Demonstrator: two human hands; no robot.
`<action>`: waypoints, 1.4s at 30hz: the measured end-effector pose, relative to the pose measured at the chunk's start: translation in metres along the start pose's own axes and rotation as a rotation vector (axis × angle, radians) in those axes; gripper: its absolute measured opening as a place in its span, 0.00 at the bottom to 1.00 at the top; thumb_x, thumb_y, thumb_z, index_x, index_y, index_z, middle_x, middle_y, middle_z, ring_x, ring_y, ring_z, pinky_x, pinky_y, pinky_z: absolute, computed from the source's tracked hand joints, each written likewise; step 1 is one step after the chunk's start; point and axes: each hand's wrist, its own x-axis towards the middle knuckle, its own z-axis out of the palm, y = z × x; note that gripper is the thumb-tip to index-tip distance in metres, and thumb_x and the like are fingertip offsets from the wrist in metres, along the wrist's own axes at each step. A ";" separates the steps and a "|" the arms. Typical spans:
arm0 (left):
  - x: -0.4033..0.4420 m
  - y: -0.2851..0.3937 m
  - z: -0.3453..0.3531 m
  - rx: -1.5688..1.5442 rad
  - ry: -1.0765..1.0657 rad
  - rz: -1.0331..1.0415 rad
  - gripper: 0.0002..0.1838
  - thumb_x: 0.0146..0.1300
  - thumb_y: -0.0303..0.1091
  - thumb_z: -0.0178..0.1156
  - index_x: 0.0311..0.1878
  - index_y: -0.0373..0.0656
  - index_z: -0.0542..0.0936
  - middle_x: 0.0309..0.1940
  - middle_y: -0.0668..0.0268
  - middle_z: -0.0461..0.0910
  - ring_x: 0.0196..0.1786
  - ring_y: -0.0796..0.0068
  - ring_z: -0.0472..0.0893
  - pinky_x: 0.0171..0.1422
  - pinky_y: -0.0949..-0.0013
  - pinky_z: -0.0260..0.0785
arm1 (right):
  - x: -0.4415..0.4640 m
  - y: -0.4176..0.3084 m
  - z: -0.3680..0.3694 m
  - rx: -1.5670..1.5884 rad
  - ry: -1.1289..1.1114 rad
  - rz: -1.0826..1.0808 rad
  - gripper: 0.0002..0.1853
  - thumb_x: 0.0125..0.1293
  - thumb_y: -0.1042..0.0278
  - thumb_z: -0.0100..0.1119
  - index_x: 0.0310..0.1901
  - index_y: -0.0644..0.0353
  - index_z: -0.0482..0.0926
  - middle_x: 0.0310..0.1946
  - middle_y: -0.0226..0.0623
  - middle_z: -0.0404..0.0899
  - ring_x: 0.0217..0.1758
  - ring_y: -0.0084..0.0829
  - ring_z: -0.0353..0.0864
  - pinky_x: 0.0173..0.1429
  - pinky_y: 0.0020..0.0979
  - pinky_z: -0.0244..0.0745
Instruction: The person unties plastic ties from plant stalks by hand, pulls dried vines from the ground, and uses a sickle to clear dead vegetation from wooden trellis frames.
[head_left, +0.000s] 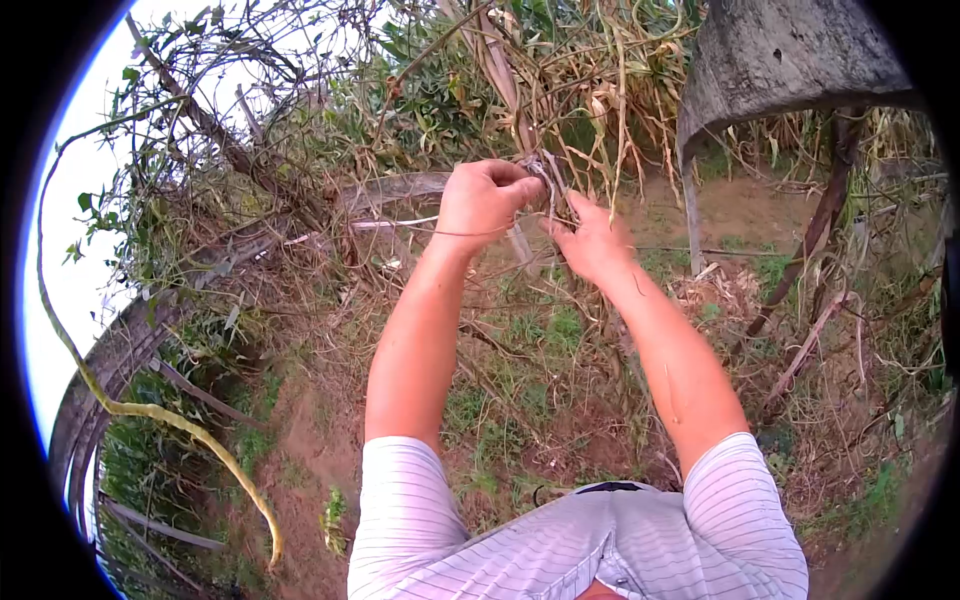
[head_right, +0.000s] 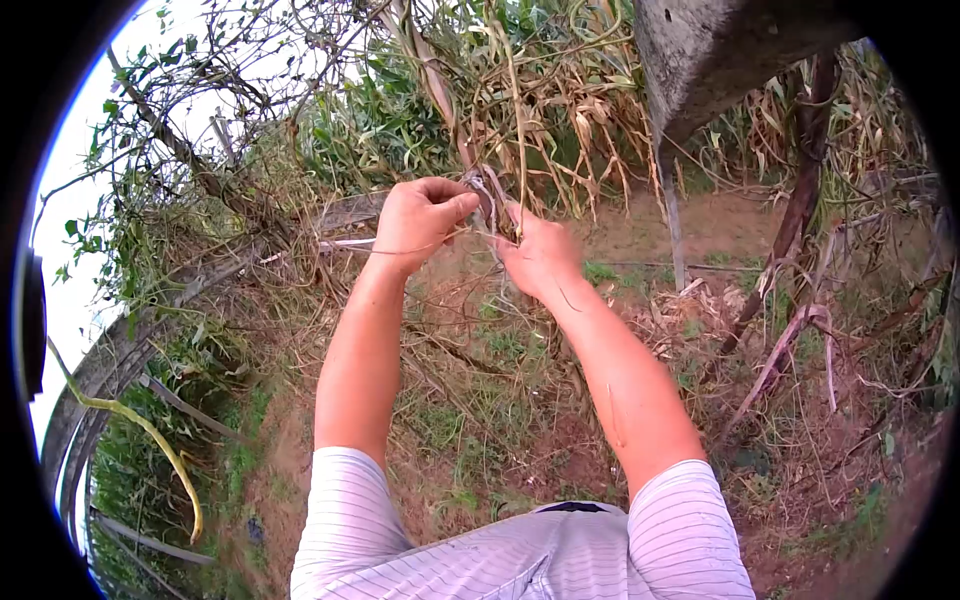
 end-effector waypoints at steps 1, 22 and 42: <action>-0.002 0.000 0.008 0.024 0.045 -0.019 0.15 0.60 0.41 0.72 0.39 0.37 0.88 0.21 0.71 0.81 0.22 0.83 0.74 0.26 0.73 0.67 | -0.003 -0.002 0.002 -0.042 0.062 -0.021 0.28 0.63 0.45 0.65 0.64 0.41 0.76 0.38 0.46 0.86 0.42 0.50 0.86 0.45 0.45 0.80; -0.025 -0.020 -0.007 -0.177 -0.208 -0.058 0.17 0.67 0.46 0.67 0.32 0.40 0.85 0.22 0.73 0.79 0.23 0.86 0.72 0.27 0.78 0.63 | -0.002 0.001 0.001 0.006 0.105 -0.112 0.30 0.62 0.40 0.66 0.61 0.47 0.76 0.34 0.47 0.86 0.39 0.52 0.86 0.44 0.47 0.80; -0.016 -0.039 0.038 -0.702 0.333 0.201 0.05 0.65 0.29 0.64 0.39 0.36 0.82 0.28 0.70 0.79 0.27 0.82 0.74 0.33 0.76 0.67 | -0.008 -0.008 -0.008 -0.013 0.073 -0.022 0.28 0.62 0.51 0.69 0.62 0.48 0.76 0.37 0.48 0.86 0.42 0.52 0.86 0.47 0.46 0.80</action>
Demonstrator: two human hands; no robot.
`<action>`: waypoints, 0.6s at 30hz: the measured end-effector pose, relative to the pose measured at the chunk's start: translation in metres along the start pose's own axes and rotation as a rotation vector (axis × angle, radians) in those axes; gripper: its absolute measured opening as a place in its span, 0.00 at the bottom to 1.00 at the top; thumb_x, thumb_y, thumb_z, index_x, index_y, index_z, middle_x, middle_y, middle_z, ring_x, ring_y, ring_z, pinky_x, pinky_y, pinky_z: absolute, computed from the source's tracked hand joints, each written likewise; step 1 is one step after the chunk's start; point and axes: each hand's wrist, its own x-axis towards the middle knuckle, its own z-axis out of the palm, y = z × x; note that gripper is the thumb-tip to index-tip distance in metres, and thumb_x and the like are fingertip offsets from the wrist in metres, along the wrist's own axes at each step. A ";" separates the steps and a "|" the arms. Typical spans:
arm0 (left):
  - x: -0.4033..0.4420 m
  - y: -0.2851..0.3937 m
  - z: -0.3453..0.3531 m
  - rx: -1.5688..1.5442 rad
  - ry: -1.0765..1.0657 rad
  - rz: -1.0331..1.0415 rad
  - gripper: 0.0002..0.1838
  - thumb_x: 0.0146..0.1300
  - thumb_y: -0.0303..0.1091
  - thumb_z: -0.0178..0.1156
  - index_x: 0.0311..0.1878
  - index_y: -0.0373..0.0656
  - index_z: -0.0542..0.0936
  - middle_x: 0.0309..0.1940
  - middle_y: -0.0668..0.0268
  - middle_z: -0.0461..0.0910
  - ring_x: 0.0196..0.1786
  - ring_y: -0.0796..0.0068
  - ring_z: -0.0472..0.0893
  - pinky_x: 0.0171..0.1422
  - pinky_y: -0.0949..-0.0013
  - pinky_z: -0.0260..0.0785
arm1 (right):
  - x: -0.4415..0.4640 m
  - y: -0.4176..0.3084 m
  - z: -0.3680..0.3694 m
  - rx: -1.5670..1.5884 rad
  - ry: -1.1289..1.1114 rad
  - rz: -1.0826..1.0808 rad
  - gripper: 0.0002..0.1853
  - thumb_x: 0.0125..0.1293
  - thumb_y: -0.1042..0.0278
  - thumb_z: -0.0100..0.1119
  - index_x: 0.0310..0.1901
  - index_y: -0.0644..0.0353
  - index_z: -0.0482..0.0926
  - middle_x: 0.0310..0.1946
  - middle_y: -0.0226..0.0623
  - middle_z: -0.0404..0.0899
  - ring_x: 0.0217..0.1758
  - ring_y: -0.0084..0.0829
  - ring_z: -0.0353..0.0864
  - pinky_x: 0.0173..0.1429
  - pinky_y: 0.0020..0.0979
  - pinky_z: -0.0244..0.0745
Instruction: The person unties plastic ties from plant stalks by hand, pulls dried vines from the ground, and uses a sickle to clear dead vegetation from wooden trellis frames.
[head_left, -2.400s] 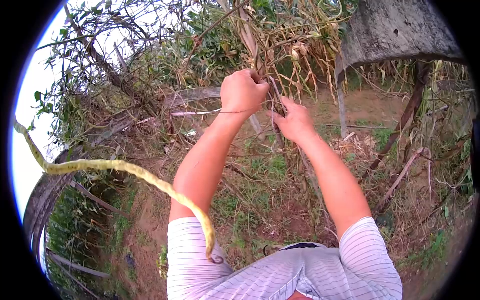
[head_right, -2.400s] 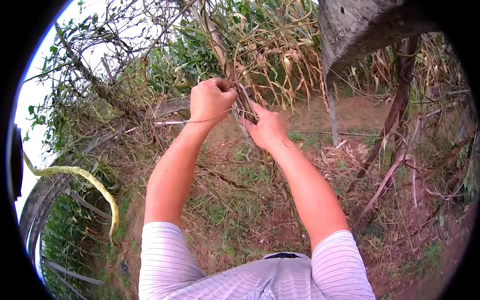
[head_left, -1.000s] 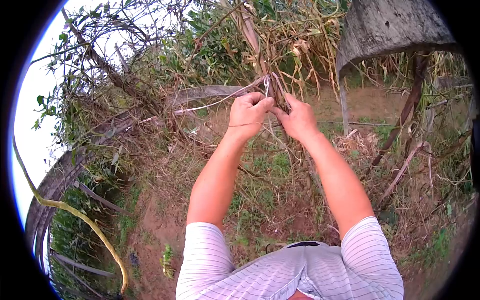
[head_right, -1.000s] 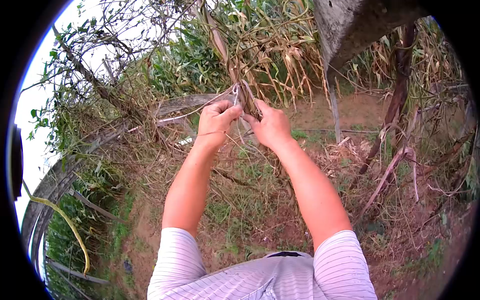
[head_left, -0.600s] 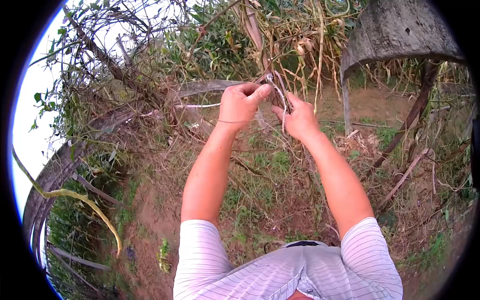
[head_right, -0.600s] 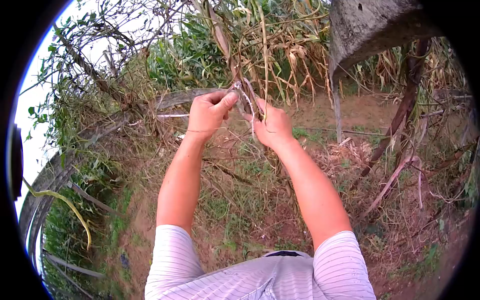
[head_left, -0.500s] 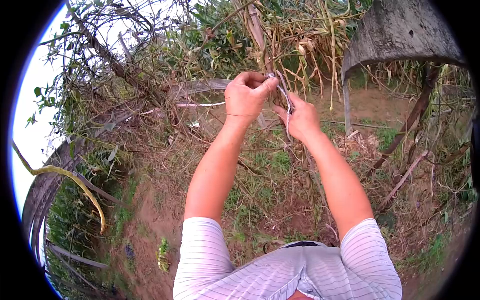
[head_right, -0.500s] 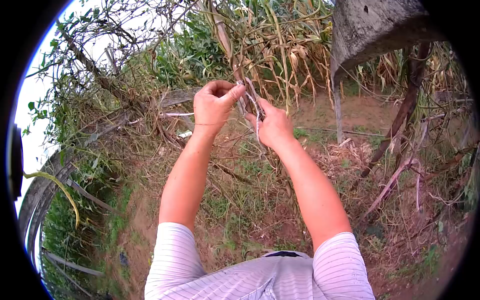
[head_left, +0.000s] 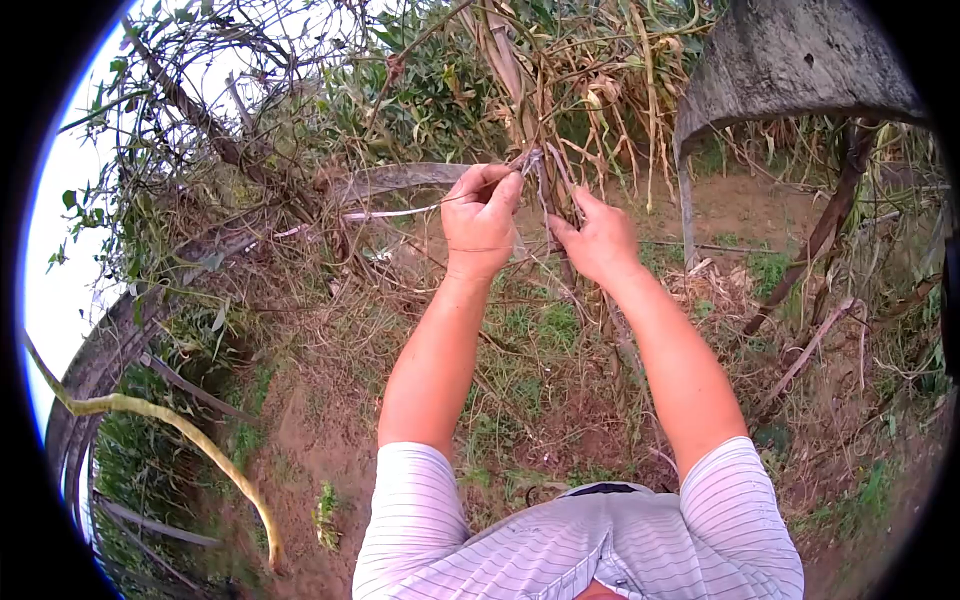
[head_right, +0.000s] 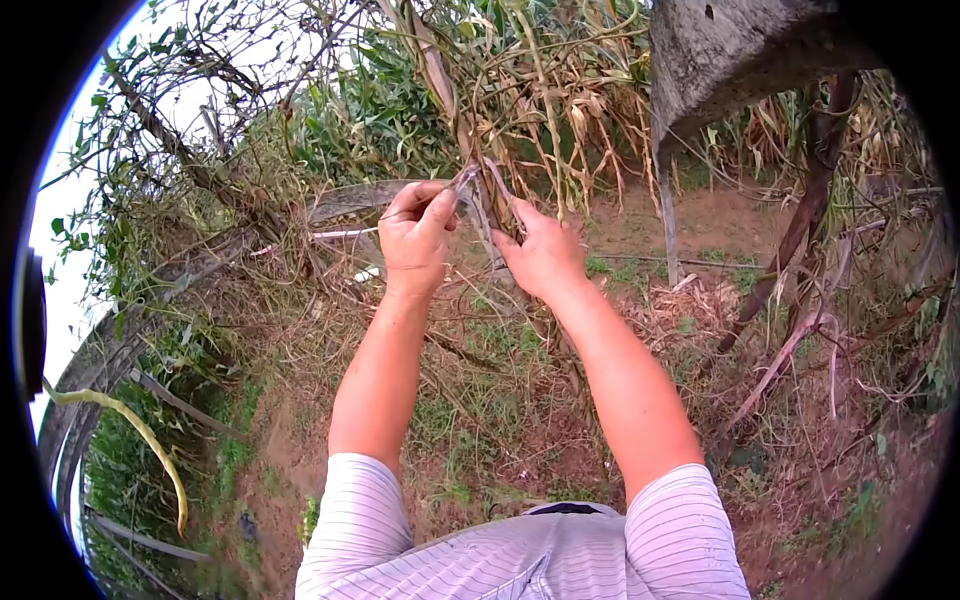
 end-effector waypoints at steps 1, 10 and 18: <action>0.001 -0.001 -0.004 -0.024 -0.025 -0.020 0.06 0.65 0.28 0.64 0.40 0.36 0.83 0.28 0.70 0.79 0.28 0.82 0.74 0.34 0.76 0.67 | -0.001 -0.001 0.002 0.042 0.015 -0.024 0.28 0.62 0.50 0.68 0.62 0.47 0.76 0.37 0.49 0.86 0.42 0.52 0.86 0.47 0.46 0.80; 0.022 -0.004 -0.016 -0.253 0.185 -0.294 0.03 0.65 0.27 0.60 0.40 0.37 0.79 0.24 0.67 0.75 0.20 0.77 0.72 0.24 0.71 0.67 | -0.001 -0.002 0.005 -0.023 -0.009 0.005 0.29 0.62 0.50 0.68 0.63 0.49 0.75 0.37 0.51 0.85 0.42 0.53 0.85 0.48 0.47 0.80; 0.048 0.003 -0.010 -0.088 0.113 -0.155 0.12 0.66 0.36 0.67 0.41 0.35 0.83 0.26 0.68 0.79 0.21 0.81 0.73 0.24 0.74 0.66 | 0.005 0.008 0.009 -0.011 -0.017 0.036 0.29 0.62 0.49 0.68 0.62 0.50 0.76 0.36 0.51 0.85 0.41 0.51 0.86 0.47 0.46 0.80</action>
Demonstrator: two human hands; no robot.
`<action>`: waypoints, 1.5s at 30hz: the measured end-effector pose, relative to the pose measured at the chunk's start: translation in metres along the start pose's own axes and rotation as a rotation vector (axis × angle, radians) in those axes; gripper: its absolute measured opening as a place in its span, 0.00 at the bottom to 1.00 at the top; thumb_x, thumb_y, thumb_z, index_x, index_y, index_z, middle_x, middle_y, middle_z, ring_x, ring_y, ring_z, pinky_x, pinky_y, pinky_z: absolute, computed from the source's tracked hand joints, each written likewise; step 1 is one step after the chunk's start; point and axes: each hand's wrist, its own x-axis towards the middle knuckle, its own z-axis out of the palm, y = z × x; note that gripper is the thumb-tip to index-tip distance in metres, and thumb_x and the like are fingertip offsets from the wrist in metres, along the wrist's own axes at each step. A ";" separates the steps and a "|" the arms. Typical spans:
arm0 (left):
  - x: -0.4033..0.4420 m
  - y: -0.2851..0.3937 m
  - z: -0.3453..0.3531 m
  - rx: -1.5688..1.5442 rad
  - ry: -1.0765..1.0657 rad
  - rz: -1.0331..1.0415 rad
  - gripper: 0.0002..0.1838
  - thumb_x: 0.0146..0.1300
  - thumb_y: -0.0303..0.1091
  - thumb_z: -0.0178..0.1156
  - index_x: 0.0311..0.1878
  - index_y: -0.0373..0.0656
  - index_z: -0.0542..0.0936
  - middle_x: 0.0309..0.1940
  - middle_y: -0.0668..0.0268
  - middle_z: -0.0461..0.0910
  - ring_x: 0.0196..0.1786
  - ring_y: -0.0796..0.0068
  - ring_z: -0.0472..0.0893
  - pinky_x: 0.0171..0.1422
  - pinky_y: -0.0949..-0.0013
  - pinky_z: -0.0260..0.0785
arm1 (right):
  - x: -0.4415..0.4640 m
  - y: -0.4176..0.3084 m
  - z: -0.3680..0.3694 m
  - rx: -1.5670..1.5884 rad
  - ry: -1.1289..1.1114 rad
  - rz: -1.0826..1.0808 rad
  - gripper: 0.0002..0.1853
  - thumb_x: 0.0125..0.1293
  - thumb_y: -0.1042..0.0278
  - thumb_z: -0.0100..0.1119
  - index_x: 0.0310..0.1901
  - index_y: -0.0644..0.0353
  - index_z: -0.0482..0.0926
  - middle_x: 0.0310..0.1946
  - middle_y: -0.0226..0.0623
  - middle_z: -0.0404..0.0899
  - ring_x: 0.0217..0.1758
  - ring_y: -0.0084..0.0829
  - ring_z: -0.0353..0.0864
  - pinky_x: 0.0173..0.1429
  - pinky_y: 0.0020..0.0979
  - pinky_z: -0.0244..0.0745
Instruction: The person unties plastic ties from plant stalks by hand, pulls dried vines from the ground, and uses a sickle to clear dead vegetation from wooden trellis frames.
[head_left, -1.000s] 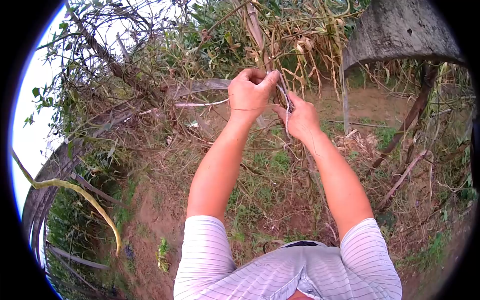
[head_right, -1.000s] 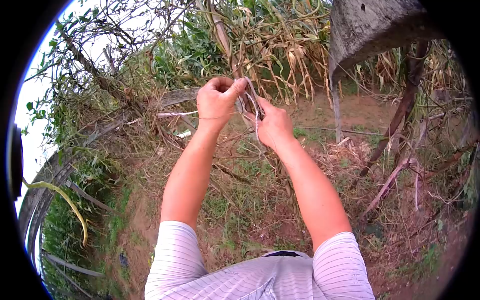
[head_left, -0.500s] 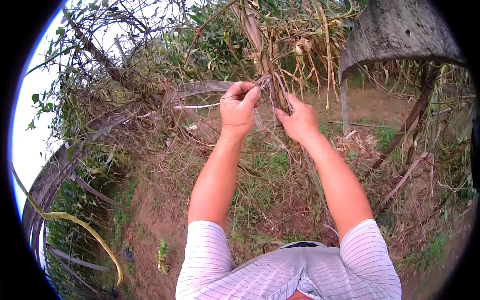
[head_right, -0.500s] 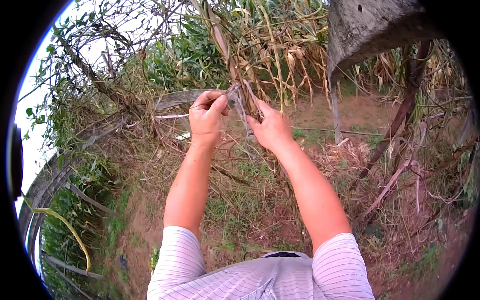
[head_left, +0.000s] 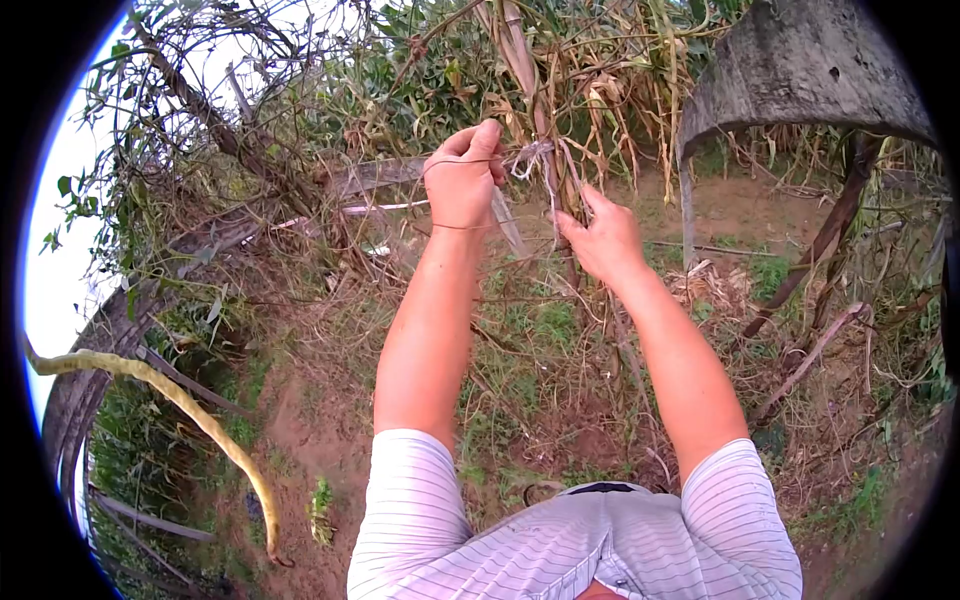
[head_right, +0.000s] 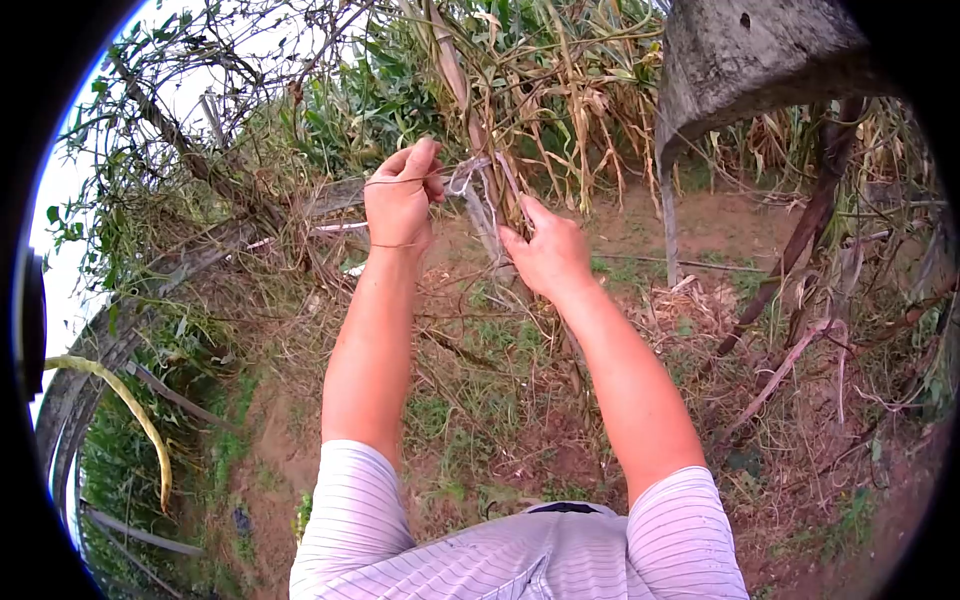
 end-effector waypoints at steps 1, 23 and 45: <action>-0.001 0.008 0.006 0.102 -0.050 -0.047 0.12 0.63 0.35 0.70 0.41 0.34 0.85 0.25 0.70 0.80 0.23 0.83 0.73 0.26 0.76 0.66 | 0.000 0.000 0.000 0.010 -0.032 0.035 0.29 0.61 0.49 0.68 0.62 0.51 0.76 0.36 0.52 0.85 0.41 0.51 0.86 0.47 0.45 0.81; -0.013 -0.020 0.019 -0.297 -0.142 0.069 0.08 0.62 0.19 0.60 0.43 0.40 0.76 0.39 0.62 0.82 0.27 0.76 0.76 0.31 0.71 0.70 | 0.004 -0.007 -0.003 -0.052 -0.080 0.035 0.29 0.62 0.49 0.67 0.63 0.47 0.75 0.39 0.51 0.85 0.44 0.52 0.85 0.49 0.46 0.80; -0.023 -0.012 0.006 0.018 -0.210 0.059 0.21 0.54 0.22 0.69 0.53 0.34 0.79 0.36 0.69 0.79 0.33 0.82 0.78 0.39 0.74 0.75 | 0.006 0.004 0.006 0.082 -0.023 -0.021 0.31 0.62 0.45 0.68 0.62 0.52 0.76 0.38 0.54 0.85 0.44 0.54 0.85 0.50 0.47 0.80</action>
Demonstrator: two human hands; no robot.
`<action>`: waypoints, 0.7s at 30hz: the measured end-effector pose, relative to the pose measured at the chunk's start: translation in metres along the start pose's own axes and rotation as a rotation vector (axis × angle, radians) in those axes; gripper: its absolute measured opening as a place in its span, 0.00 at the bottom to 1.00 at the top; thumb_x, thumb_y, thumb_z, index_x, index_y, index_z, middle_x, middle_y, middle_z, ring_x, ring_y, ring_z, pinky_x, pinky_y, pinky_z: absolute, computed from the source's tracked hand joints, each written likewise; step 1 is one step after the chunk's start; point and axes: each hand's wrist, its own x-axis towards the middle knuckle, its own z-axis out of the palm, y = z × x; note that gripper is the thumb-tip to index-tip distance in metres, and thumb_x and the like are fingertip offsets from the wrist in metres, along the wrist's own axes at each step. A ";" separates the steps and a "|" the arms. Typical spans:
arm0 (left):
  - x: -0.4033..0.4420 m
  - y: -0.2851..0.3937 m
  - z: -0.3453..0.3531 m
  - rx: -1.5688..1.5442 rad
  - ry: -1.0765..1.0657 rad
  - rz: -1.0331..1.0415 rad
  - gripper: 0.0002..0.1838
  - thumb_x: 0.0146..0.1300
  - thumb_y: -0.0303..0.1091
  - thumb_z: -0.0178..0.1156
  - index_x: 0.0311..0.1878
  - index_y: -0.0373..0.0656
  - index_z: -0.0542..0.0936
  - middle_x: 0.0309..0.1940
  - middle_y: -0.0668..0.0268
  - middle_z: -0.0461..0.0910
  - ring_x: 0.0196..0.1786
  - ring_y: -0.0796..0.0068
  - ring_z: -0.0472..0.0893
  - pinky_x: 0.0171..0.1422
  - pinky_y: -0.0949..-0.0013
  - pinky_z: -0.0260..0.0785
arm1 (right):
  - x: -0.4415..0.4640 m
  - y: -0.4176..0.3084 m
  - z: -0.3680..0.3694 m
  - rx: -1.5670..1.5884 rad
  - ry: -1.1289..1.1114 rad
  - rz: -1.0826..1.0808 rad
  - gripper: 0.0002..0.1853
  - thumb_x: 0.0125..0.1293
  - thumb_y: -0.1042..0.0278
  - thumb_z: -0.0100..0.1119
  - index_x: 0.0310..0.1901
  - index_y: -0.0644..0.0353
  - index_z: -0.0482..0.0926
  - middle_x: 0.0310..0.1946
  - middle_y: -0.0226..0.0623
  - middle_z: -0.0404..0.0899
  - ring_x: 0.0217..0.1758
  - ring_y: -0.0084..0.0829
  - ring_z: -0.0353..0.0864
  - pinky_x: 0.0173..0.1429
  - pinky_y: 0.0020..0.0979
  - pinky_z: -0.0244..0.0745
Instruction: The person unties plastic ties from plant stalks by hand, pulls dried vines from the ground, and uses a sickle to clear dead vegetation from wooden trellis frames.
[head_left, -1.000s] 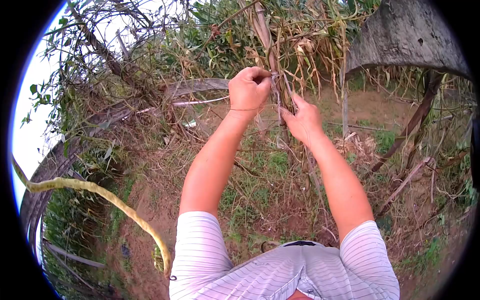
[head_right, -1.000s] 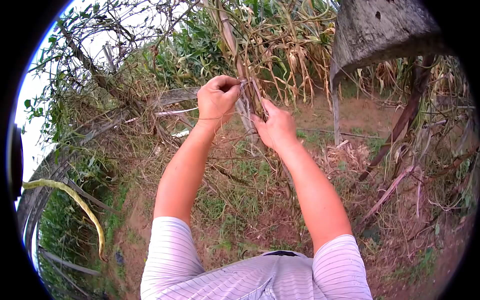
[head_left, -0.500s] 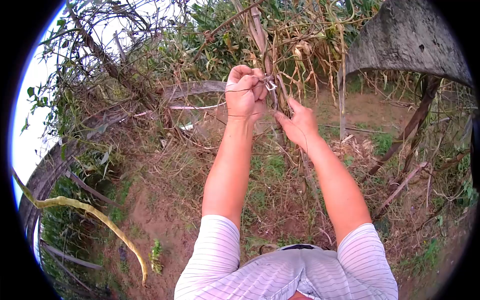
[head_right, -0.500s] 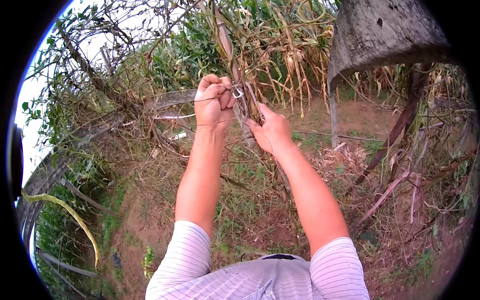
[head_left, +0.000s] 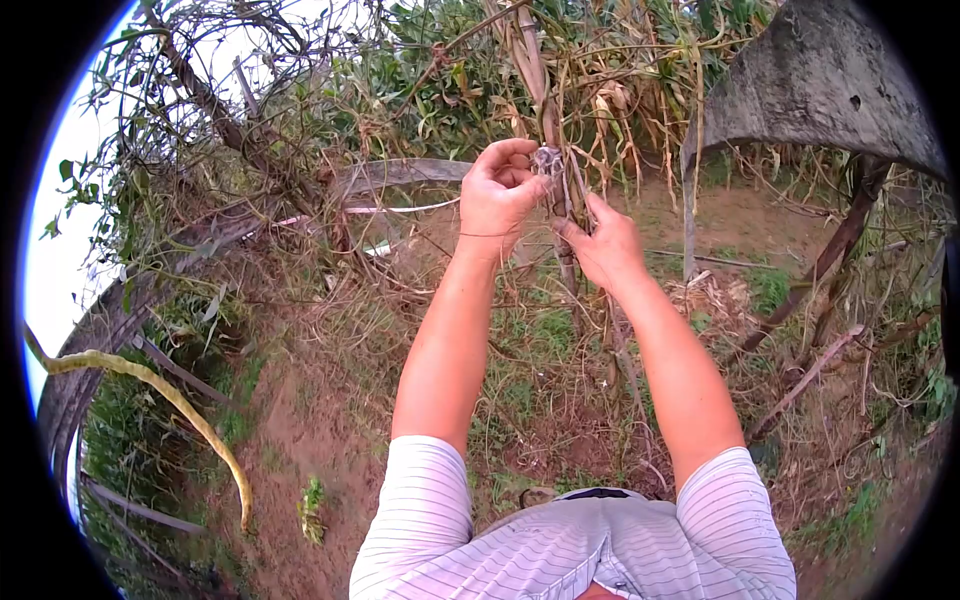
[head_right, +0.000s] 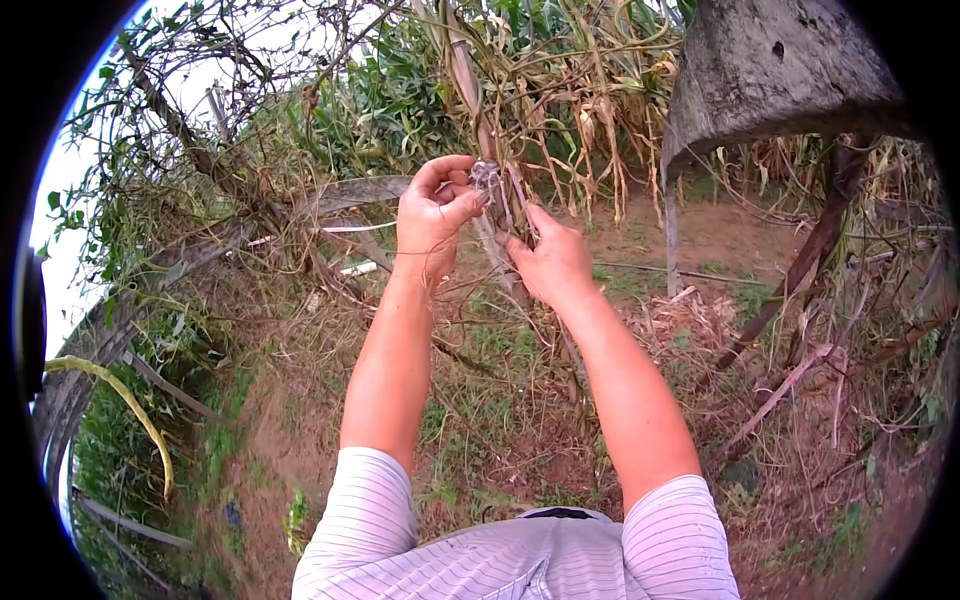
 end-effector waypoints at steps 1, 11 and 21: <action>0.002 0.001 0.000 0.001 0.003 0.000 0.21 0.54 0.22 0.69 0.53 0.34 0.79 0.36 0.69 0.79 0.33 0.82 0.78 0.39 0.74 0.75 | 0.000 -0.002 -0.001 0.031 -0.028 0.016 0.31 0.62 0.45 0.67 0.63 0.52 0.76 0.38 0.54 0.85 0.44 0.54 0.85 0.50 0.47 0.80; 0.015 -0.004 0.003 0.158 0.050 0.053 0.11 0.59 0.23 0.69 0.43 0.37 0.79 0.30 0.68 0.81 0.28 0.82 0.76 0.32 0.77 0.68 | -0.002 0.000 -0.006 -0.010 -0.007 0.009 0.31 0.62 0.43 0.67 0.63 0.50 0.76 0.38 0.54 0.85 0.44 0.54 0.85 0.50 0.47 0.80; -0.047 0.022 -0.016 -0.757 -0.202 -0.055 0.09 0.66 0.26 0.57 0.48 0.39 0.75 0.19 0.72 0.68 0.12 0.84 0.55 0.20 0.74 0.57 | 0.000 0.012 -0.004 -0.007 0.072 -0.050 0.38 0.62 0.38 0.65 0.65 0.59 0.74 0.48 0.58 0.83 0.52 0.55 0.84 0.56 0.45 0.79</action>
